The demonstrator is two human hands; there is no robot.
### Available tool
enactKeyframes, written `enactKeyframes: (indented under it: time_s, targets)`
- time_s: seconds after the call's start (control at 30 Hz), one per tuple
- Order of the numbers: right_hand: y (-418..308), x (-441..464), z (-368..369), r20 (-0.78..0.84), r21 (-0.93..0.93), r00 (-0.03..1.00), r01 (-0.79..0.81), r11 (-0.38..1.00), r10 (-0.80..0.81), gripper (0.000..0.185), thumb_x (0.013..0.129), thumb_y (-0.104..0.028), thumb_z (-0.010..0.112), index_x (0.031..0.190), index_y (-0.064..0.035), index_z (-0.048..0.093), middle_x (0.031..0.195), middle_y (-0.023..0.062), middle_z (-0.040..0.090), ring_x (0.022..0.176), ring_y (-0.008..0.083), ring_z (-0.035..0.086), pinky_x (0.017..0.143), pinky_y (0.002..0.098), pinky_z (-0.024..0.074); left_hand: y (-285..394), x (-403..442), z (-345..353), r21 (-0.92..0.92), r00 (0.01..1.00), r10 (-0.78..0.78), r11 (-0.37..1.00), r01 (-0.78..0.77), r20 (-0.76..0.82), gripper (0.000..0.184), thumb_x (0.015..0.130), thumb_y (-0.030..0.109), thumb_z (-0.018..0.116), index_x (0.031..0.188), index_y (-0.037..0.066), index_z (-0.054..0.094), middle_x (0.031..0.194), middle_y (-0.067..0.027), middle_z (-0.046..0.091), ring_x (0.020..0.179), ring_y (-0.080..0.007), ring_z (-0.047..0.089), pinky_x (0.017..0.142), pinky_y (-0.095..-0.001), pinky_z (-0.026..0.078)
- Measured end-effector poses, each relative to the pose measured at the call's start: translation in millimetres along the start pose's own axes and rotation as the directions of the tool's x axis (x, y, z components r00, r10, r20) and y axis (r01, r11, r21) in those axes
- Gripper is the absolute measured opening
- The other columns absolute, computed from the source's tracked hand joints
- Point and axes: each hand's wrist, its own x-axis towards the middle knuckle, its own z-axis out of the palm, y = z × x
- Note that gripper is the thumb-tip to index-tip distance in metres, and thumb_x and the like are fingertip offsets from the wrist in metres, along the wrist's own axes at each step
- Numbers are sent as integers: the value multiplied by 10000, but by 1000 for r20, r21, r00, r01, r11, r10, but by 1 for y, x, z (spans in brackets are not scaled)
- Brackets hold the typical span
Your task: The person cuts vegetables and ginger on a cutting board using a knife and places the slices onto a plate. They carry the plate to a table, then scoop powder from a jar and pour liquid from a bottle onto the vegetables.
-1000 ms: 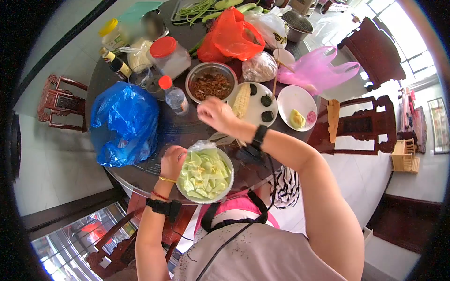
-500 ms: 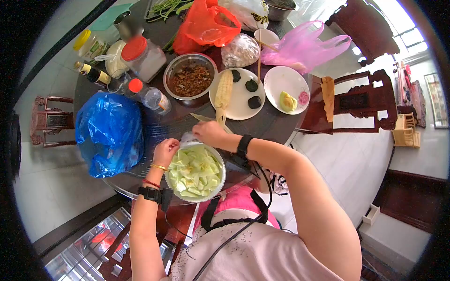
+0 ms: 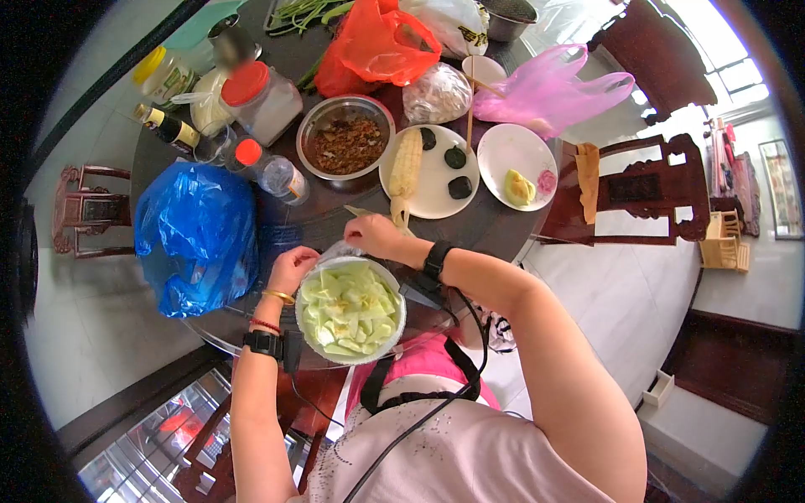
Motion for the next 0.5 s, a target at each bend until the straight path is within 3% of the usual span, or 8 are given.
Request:
enactKeyframes:
  time_s: [0.13,0.17,0.2,0.27,0.33,0.4,0.5]
  targets:
    - [-2,14,-4,-130,124,990,70,990,-53,146,758,-149,599,822,-19,604,796,143,597,712,271,603,655,348,477,-8,2,-1,-168,987,-137,978,121,-83,178,783,135,635,926,29,641,805,-75,662,714,-135,622,676,-261,487]
    - [-4,15,-4,-94,247,995,-11,969,36,139,797,-143,575,848,-15,591,745,109,590,664,199,594,596,314,473,-9,1,0,-145,991,-77,987,61,-108,176,778,130,639,923,30,637,802,-68,656,714,-129,616,678,-257,485]
    - [-5,16,-3,-94,246,995,-12,969,36,139,797,-143,575,848,-15,591,745,109,590,664,199,594,596,314,473,-5,-1,0,-120,991,-18,993,2,-132,175,774,126,642,921,30,634,798,-62,650,713,-123,609,679,-253,484]
    - [-6,19,-1,101,615,968,-242,751,229,164,831,-157,561,897,-8,573,687,56,564,640,126,571,536,266,460,1,-7,3,-88,994,-28,996,18,-108,165,767,121,645,900,26,623,790,-63,644,704,-136,609,677,-258,484]
    - [-5,21,-1,114,608,965,-257,751,238,177,838,-160,561,917,-2,564,691,46,557,627,112,561,517,251,453,9,-10,4,-53,996,-41,998,36,-85,157,760,116,647,880,21,612,783,-64,637,694,-148,609,675,-263,485]
    - [-2,23,-2,128,598,960,-275,753,249,190,844,-163,560,937,3,555,694,35,550,615,98,551,498,235,447,12,-10,5,135,980,96,988,-72,-176,177,746,131,660,863,22,584,796,-81,638,695,-183,616,669,-289,491]
    - [0,25,-5,169,581,953,-304,755,253,244,831,-184,582,975,11,555,730,49,557,599,94,533,516,236,458,-4,-3,3,291,978,75,956,-15,-195,209,740,118,664,900,24,566,791,-98,616,668,-183,592,635,-276,477]
